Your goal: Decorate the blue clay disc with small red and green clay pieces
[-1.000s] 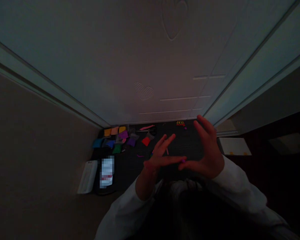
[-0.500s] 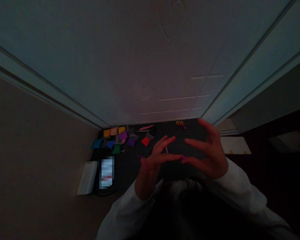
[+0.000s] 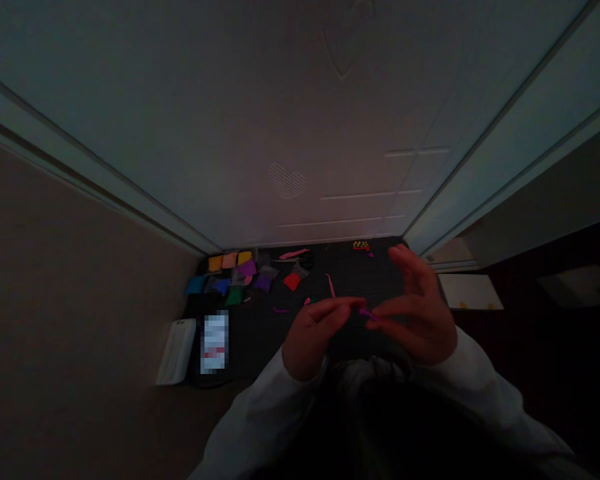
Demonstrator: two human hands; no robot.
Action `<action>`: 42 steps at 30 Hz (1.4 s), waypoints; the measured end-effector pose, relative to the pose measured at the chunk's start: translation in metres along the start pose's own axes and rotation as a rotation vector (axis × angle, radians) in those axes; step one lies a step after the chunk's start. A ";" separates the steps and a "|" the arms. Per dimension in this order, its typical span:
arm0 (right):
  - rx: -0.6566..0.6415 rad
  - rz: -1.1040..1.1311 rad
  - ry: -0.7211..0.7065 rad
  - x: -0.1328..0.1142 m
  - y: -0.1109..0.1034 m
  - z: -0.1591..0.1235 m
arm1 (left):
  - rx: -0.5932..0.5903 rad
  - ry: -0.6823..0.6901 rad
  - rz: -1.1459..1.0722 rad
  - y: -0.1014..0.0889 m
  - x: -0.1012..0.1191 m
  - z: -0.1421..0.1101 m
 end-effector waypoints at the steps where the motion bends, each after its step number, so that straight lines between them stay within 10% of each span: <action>1: -0.002 0.013 0.014 0.001 0.002 -0.001 | -0.004 -0.020 -0.027 0.000 -0.001 0.000; 42: -0.045 -0.178 0.056 0.005 0.003 -0.008 | 0.262 0.209 0.629 -0.013 0.023 -0.011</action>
Point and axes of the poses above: each hand's wrist, its own z-axis towards the middle knuckle, its own y-axis out of the palm, x = y × z, the point moved 3 cm from there along z, towards the middle knuckle, and after that the axes turned 15 degrees about z, right-handed, at the moved point
